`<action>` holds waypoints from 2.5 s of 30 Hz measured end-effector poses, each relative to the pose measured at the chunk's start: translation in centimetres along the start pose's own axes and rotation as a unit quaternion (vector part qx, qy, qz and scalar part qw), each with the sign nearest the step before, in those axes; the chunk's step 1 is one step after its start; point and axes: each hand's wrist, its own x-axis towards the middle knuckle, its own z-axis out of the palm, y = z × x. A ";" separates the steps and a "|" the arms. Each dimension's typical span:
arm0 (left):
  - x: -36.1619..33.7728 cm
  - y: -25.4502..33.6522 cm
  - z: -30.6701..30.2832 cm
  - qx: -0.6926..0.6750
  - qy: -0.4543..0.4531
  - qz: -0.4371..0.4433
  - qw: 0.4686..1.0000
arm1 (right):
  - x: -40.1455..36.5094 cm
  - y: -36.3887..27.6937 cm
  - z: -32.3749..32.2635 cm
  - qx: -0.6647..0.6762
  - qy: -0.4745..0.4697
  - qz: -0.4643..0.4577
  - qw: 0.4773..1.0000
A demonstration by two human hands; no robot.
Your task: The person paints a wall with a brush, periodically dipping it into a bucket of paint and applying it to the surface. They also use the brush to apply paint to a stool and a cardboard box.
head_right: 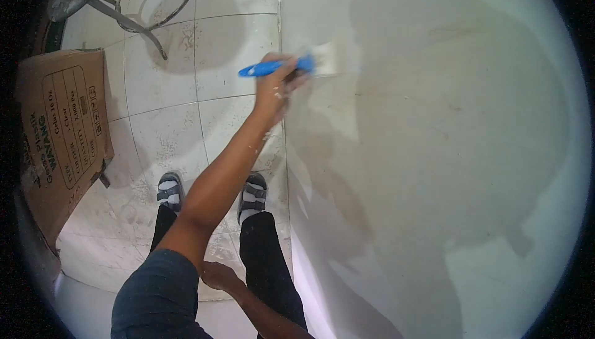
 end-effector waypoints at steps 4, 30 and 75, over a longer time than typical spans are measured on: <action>3.2 -7.9 -11.2 0.162 0.112 0.055 0.979 | 1.2 1.6 0.4 0.050 0.014 -0.026 0.998; -8.1 12.6 19.9 0.145 -0.050 0.102 0.983 | 6.6 0.8 0.9 -0.104 0.024 -0.044 0.993; -2.7 4.7 8.3 0.224 0.083 0.076 0.968 | 9.1 3.0 2.6 -0.039 0.115 -0.255 0.959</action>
